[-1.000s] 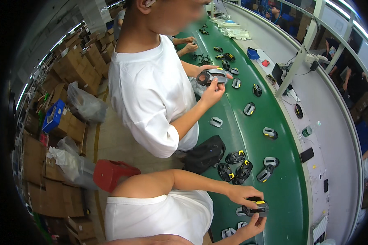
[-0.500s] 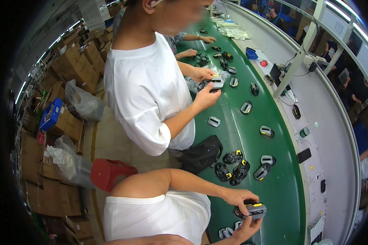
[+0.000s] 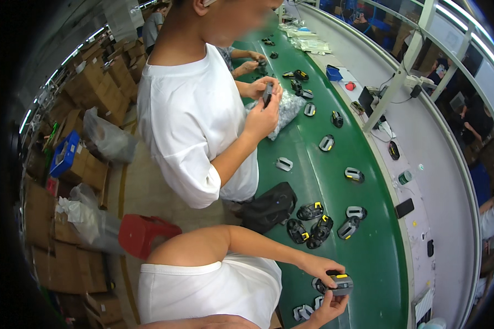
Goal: The person assembles plastic housing and internal electronics by hand on an assembly line, taking components from a cardboard box and fitting them together.
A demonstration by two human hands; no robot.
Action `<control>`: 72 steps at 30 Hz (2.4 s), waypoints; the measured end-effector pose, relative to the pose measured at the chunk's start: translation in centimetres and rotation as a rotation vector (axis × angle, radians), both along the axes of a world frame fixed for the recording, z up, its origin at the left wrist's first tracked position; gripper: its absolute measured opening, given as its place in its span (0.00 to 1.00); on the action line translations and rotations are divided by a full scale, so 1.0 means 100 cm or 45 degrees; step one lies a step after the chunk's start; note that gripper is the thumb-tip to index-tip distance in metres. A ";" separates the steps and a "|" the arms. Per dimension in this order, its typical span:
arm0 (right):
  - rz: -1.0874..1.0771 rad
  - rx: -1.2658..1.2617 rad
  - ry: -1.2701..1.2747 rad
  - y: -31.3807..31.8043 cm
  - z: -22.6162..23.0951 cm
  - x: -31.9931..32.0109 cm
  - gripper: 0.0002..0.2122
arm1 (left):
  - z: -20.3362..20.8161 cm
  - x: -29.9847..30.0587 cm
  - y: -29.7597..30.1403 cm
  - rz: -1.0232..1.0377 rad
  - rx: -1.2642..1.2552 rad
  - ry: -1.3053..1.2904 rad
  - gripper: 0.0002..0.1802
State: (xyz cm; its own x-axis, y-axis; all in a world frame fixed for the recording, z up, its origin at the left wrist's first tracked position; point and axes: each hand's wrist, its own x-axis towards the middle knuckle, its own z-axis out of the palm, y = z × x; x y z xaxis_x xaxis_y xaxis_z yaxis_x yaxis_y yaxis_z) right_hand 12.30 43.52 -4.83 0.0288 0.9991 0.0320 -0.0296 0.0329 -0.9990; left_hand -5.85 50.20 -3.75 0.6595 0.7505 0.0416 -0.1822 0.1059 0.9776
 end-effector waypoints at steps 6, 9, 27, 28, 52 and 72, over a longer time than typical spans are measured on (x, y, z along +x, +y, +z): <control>-0.136 0.361 -0.917 -0.010 0.032 -0.004 0.16 | 0.003 0.000 0.008 0.015 -0.286 0.130 0.38; -0.099 0.614 -1.077 -0.003 0.042 -0.016 0.14 | 0.007 -0.011 0.015 -0.213 -0.508 0.236 0.42; -0.220 0.039 0.186 0.015 0.038 -0.036 0.23 | 0.023 -0.012 0.010 0.408 -0.098 -0.011 0.19; -0.170 -0.067 0.187 0.014 0.039 -0.040 0.20 | 0.023 -0.012 0.009 0.401 -0.077 0.020 0.20; -0.377 0.039 0.388 0.016 0.026 -0.054 0.16 | 0.012 0.005 -0.001 0.589 0.017 -0.022 0.21; -0.335 -0.108 0.405 0.015 0.018 -0.044 0.12 | 0.017 0.010 -0.003 0.675 0.043 0.055 0.17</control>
